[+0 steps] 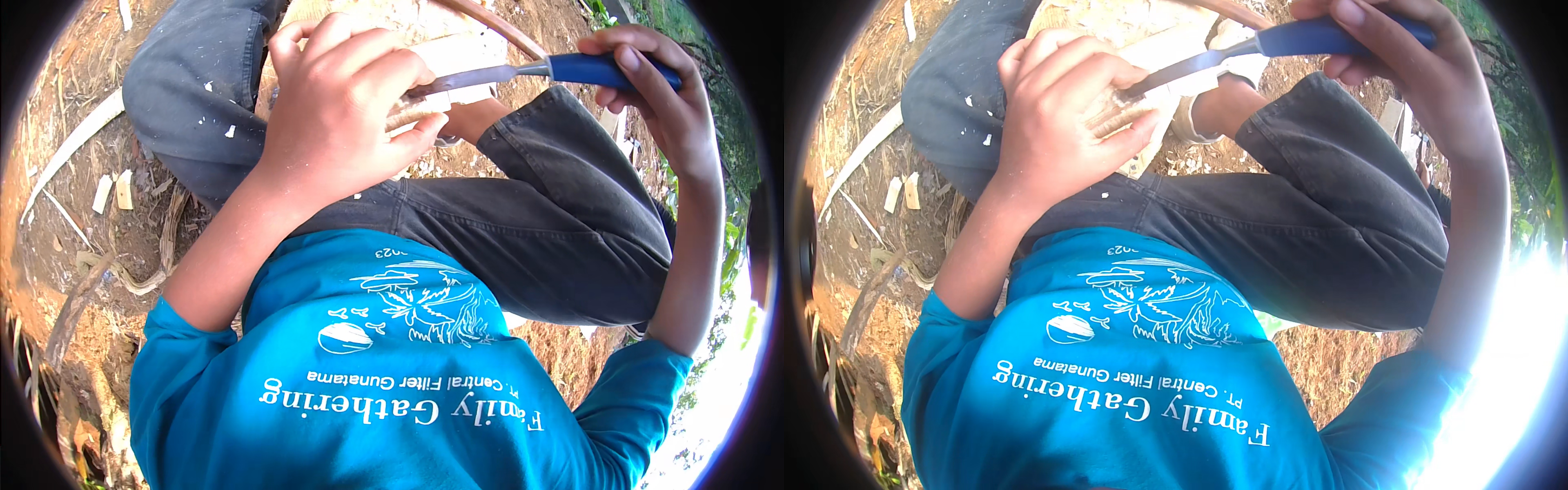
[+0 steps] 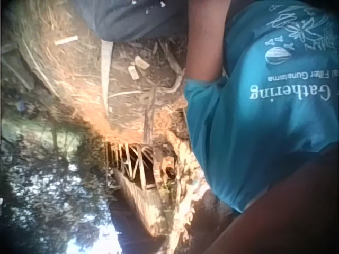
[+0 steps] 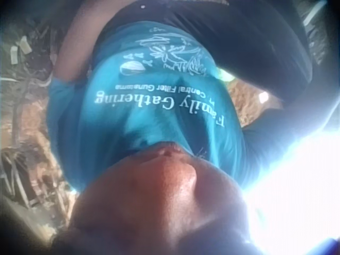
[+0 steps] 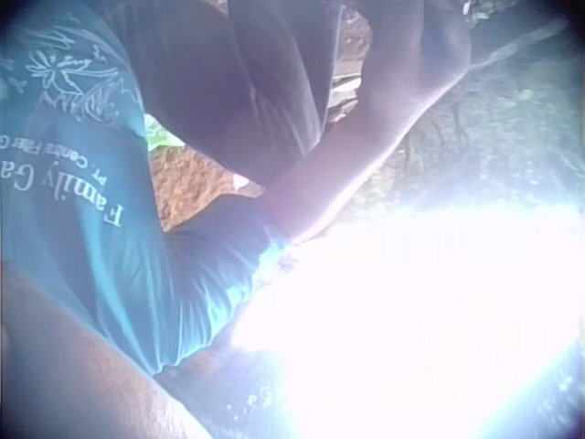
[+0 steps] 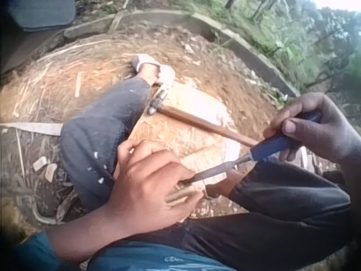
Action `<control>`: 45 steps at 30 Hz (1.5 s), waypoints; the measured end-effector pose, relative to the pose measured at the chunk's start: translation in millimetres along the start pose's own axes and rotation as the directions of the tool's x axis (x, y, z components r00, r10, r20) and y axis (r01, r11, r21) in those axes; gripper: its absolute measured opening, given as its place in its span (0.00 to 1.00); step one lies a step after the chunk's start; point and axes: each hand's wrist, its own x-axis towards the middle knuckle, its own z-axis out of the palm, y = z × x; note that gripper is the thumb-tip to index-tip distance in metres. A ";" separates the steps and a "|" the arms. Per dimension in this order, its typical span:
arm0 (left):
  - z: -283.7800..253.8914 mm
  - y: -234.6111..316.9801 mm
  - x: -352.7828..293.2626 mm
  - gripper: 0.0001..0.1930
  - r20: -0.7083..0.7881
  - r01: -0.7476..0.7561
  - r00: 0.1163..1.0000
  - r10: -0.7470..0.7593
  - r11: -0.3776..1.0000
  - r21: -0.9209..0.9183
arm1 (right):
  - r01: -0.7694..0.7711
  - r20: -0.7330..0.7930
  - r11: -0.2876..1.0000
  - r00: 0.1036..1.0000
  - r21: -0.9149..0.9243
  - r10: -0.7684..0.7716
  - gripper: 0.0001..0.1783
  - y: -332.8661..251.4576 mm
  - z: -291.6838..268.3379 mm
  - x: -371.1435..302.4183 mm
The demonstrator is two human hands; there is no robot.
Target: The person carves a wooden block using a chisel and hammer while sitting on the ground.
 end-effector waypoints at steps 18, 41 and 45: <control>1.4 -2.8 -3.6 0.17 -0.013 -0.017 1.000 0.017 0.999 -0.029 | -0.135 -0.159 0.778 0.986 -0.614 0.046 0.15 -87.6 22.4 -38.7; -42.5 -10.9 -2.5 0.35 0.198 0.048 0.980 -0.022 0.991 -0.128 | -0.014 -0.160 0.838 0.983 -0.545 -0.088 0.14 -69.6 27.4 -32.4; -38.3 -10.0 -39.4 0.37 0.222 0.126 0.962 -0.159 0.980 0.156 | 0.013 -0.149 0.843 0.983 -0.538 -0.110 0.14 -73.0 33.0 -29.5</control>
